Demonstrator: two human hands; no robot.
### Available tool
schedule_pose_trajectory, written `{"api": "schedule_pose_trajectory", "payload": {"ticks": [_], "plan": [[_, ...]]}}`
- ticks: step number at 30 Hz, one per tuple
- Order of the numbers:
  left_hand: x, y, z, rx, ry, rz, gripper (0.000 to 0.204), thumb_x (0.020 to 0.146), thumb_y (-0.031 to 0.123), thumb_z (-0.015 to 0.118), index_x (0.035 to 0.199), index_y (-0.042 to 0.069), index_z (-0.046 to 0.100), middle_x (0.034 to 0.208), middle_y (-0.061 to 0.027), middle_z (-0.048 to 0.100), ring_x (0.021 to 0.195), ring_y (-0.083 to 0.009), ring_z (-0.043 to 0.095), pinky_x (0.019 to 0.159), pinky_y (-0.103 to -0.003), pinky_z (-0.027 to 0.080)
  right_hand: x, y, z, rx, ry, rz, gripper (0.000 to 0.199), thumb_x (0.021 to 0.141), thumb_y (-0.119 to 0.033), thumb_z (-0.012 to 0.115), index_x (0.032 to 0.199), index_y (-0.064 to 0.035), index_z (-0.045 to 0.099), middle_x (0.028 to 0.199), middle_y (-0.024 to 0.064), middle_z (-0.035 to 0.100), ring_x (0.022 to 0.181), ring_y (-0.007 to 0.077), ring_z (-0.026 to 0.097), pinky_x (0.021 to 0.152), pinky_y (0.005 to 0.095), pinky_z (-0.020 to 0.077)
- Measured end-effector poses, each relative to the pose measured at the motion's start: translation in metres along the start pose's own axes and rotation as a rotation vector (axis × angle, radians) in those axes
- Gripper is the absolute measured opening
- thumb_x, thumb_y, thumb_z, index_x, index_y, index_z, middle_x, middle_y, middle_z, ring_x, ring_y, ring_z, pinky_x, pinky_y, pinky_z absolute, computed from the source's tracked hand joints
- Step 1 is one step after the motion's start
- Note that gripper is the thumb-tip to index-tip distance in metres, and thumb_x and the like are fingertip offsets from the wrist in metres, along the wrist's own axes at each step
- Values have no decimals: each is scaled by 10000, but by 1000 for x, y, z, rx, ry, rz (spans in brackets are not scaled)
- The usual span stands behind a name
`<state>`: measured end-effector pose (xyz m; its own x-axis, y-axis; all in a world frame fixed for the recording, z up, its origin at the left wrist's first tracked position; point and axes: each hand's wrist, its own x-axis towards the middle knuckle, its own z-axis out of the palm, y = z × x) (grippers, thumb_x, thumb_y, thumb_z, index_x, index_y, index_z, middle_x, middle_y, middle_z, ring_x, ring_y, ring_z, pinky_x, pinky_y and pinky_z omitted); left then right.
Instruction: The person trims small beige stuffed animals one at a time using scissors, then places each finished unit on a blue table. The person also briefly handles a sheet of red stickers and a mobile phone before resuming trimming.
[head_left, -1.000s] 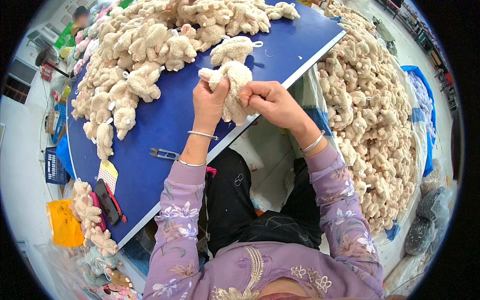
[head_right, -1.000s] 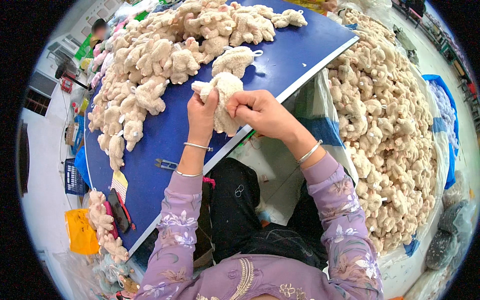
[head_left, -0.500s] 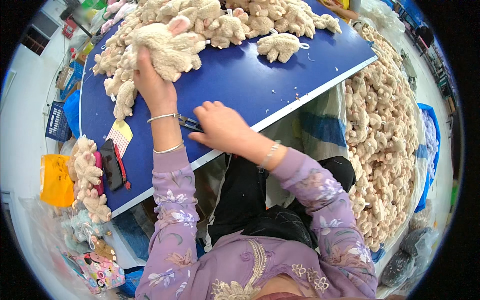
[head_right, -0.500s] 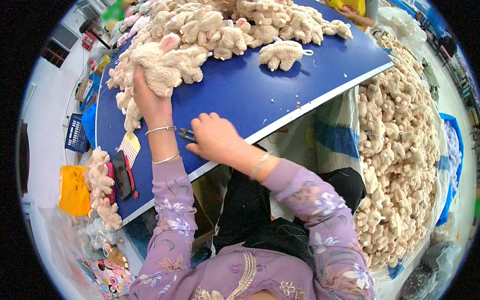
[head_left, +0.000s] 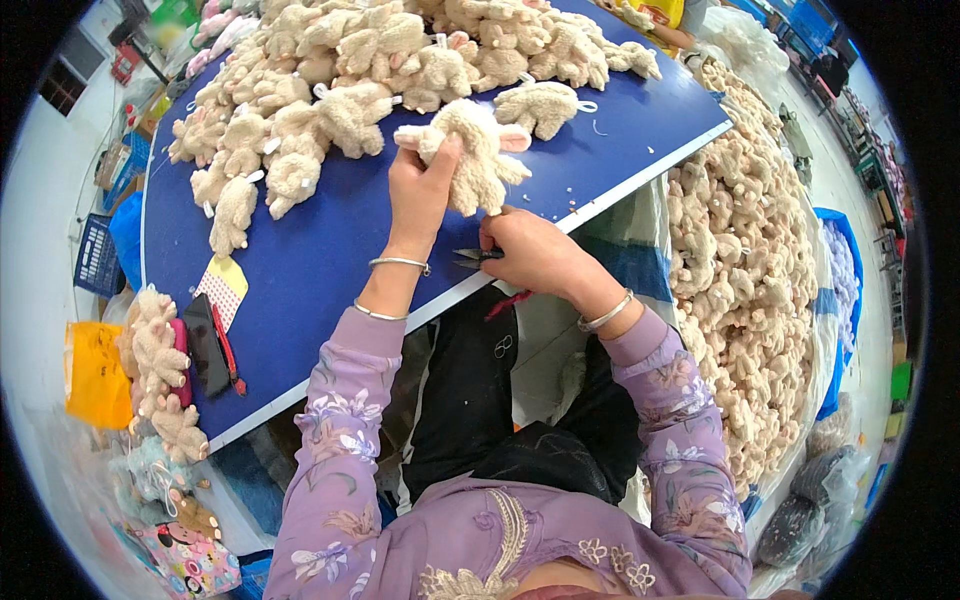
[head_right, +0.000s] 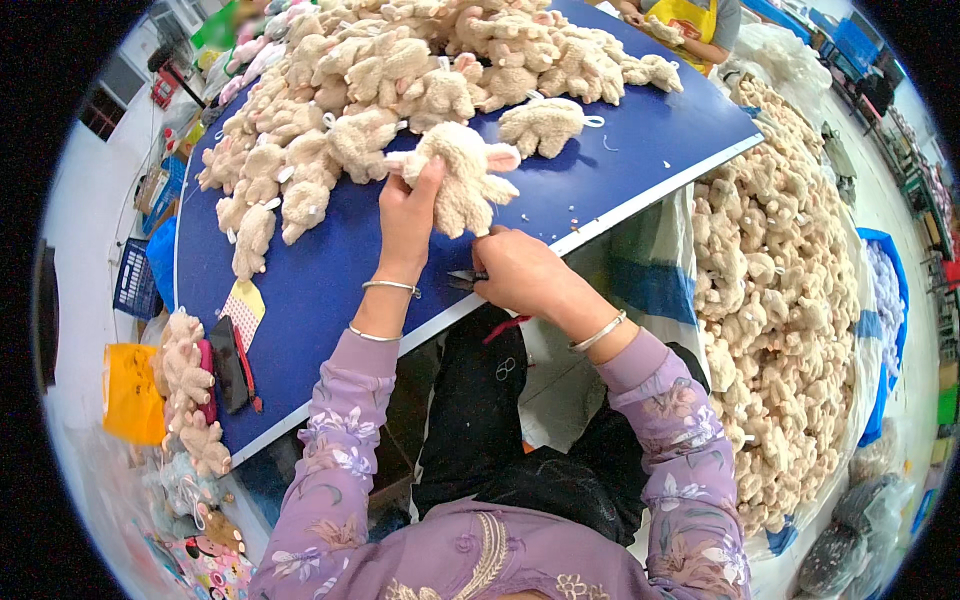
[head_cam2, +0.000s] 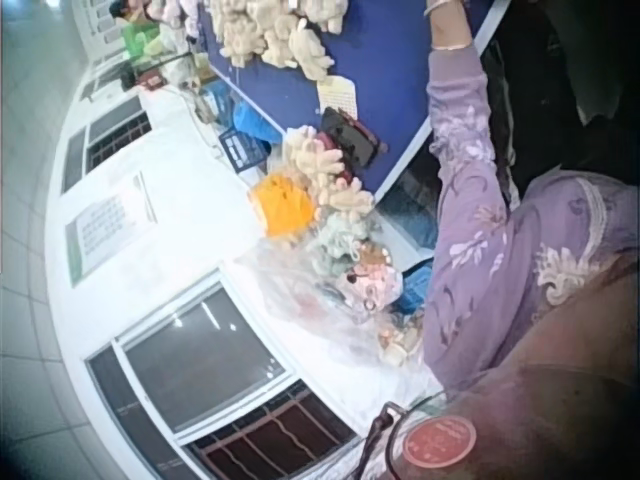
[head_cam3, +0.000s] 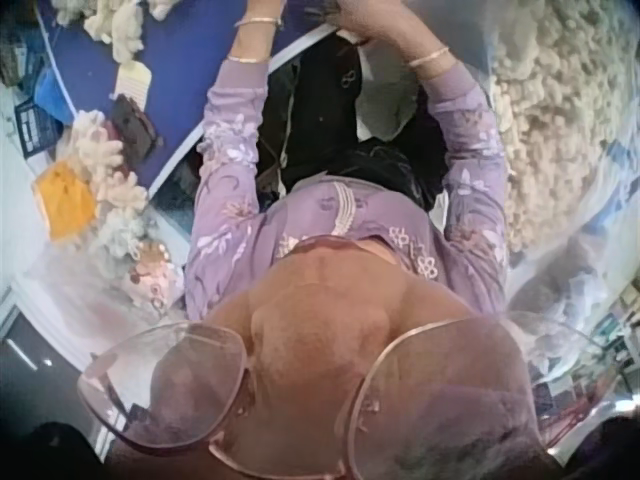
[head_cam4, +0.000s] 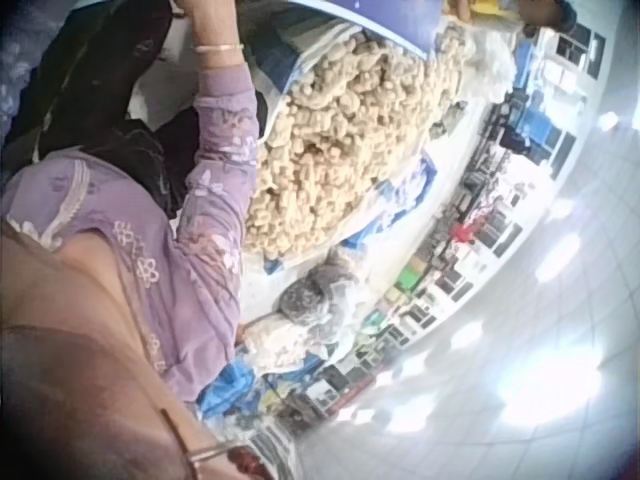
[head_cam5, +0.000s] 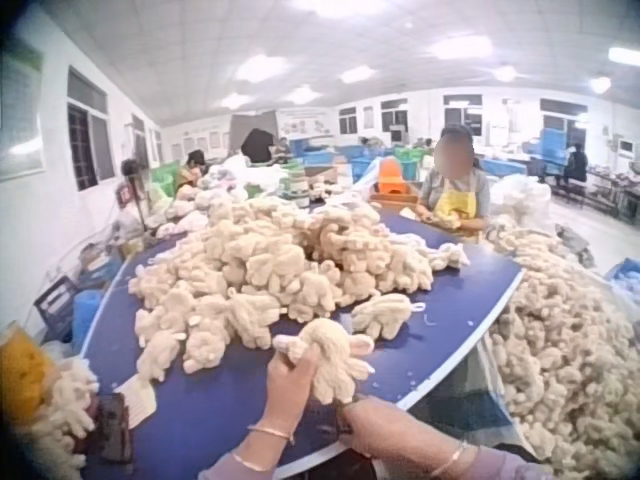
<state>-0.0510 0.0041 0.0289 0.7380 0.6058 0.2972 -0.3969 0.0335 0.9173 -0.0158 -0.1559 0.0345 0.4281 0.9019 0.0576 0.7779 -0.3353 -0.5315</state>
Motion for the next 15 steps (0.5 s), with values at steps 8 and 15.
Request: {"api": "schedule_pose_trajectory", "payload": {"ticks": [8, 15], "plan": [[-13, -10, 4, 108, -78, -59, 283, 886, 203, 669, 1027, -28, 587, 937, -39, 638, 808, -75, 577, 704, -241, 481, -43, 4, -45, 282, -144, -66, 103, 773, -56, 581, 793, -2, 495, 636, 135, 541, 586, 294, 545, 568, 373, 432], [-19, -19, 19, 183, -145, -93, 277, 876, 197, 682, 1021, -20, 591, 936, -53, 652, 804, -78, 588, 711, -249, 492, -39, 16, -52, 469, 369, 62, 187, 844, -117, 640, 979, -3, 579, 681, 157, 548, 610, 272, 567, 600, 370, 458]]}}
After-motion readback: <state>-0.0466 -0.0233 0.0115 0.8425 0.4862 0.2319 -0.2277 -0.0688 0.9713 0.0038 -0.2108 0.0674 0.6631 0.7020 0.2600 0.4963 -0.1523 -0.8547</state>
